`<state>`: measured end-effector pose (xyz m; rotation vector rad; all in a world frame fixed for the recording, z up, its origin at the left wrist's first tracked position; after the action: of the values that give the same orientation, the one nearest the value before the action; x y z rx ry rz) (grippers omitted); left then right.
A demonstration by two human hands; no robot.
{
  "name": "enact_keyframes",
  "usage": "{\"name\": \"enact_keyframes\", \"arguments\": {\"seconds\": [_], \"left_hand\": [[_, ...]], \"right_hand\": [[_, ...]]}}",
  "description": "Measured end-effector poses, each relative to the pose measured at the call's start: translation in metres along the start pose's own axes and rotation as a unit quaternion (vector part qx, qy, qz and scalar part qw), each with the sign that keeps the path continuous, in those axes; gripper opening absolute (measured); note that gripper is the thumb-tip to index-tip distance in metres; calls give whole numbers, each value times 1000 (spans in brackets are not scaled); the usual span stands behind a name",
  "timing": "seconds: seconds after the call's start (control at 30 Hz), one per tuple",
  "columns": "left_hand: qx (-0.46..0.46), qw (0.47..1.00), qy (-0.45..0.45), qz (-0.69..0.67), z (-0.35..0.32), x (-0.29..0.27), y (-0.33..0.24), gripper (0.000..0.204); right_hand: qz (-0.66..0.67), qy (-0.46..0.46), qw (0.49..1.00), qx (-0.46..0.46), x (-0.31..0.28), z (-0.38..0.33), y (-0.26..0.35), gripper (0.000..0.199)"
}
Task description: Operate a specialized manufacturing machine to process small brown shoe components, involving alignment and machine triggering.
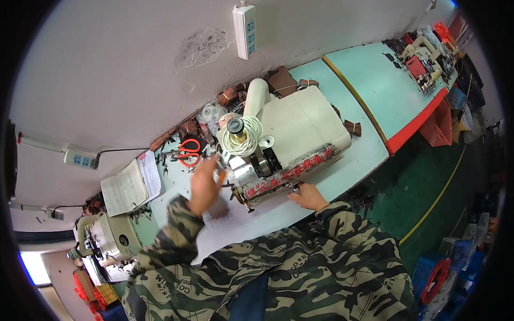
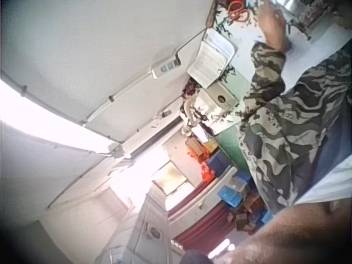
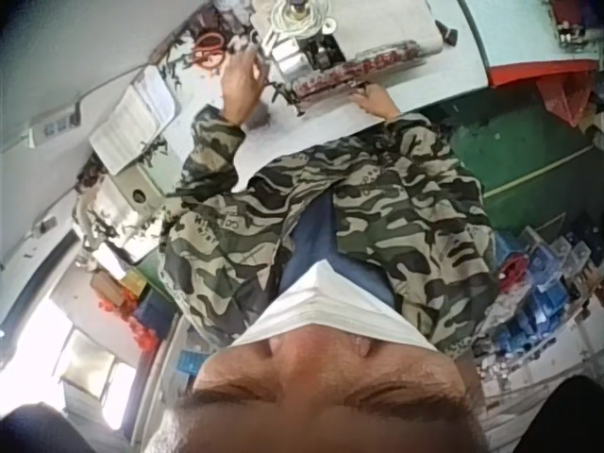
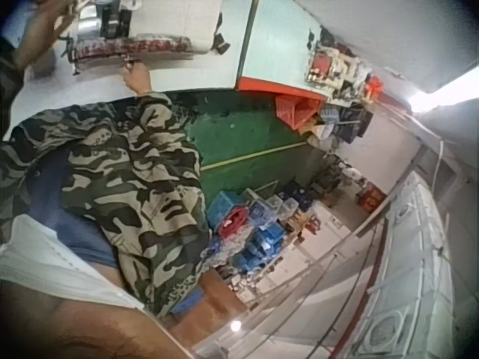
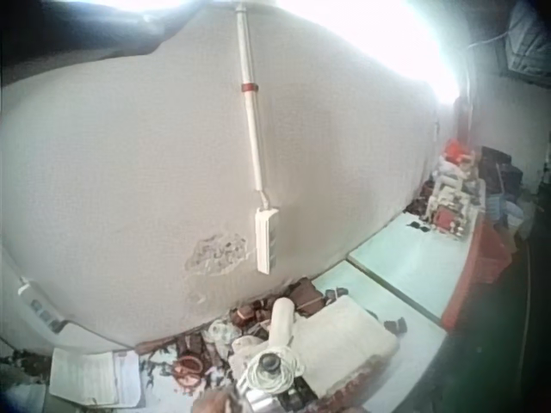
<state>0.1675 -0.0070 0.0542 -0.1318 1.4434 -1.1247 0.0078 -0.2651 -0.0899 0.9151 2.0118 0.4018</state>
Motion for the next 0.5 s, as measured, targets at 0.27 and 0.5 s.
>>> {"name": "enact_keyframes", "arguments": {"seconds": [0.27, 0.5], "left_hand": [[164, 986, -30, 5, -13, 21, -54, 31], [1, 999, -19, -29, 80, 10, -23, 22]], "right_hand": [[-262, -111, 877, -387, -37, -74, 189, 33], [-487, -247, 772, -324, -20, -57, 202, 50]]}}
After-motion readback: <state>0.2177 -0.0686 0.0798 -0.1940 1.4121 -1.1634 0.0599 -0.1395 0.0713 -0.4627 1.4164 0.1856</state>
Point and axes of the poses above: each hand's wrist, its own z-axis towards the middle knuckle, its own x-axis out of the palm, y = z × x, the point moved 6 cm from there along z, towards the middle knuckle, and after that the axes turned 13 degrees about -z, right-handed, at the moved point
